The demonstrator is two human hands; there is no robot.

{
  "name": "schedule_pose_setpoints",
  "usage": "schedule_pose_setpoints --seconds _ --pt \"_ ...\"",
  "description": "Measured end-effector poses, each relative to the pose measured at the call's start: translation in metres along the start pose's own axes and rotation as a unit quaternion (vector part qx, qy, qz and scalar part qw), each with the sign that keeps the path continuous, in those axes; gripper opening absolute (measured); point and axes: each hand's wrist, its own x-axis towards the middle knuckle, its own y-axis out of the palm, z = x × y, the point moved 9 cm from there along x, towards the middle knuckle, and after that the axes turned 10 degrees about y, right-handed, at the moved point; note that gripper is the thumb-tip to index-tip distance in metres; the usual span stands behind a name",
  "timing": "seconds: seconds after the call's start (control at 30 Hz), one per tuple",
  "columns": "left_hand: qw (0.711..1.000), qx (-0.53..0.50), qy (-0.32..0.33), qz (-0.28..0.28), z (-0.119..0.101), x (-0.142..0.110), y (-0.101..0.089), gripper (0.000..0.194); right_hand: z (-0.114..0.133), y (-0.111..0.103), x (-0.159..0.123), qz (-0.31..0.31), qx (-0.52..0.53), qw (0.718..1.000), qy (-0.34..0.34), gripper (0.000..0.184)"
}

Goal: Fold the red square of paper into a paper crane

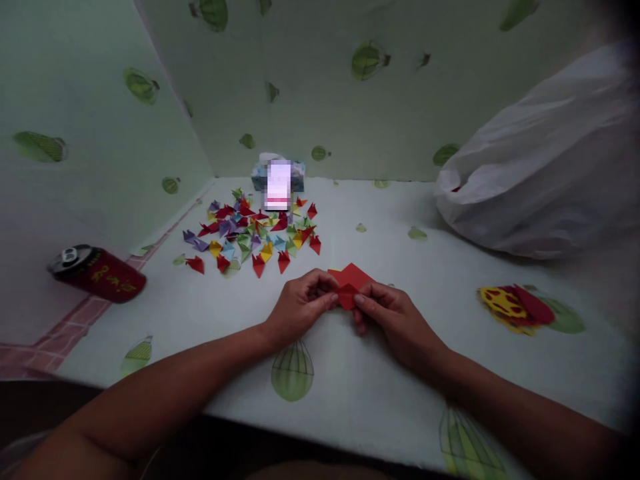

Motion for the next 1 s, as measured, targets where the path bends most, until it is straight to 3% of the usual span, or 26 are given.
schedule_pose_setpoints --seconds 0.5,1.0 --pt "0.999 0.032 0.033 0.010 0.0016 0.0049 -0.0063 0.006 -0.0028 0.0037 0.0021 -0.012 0.002 1.000 -0.013 0.031" --pt "0.998 0.022 0.053 0.037 0.0074 0.0072 -0.0041 0.013 -0.0023 0.0057 0.0019 -0.039 0.028 0.999 0.019 0.034"
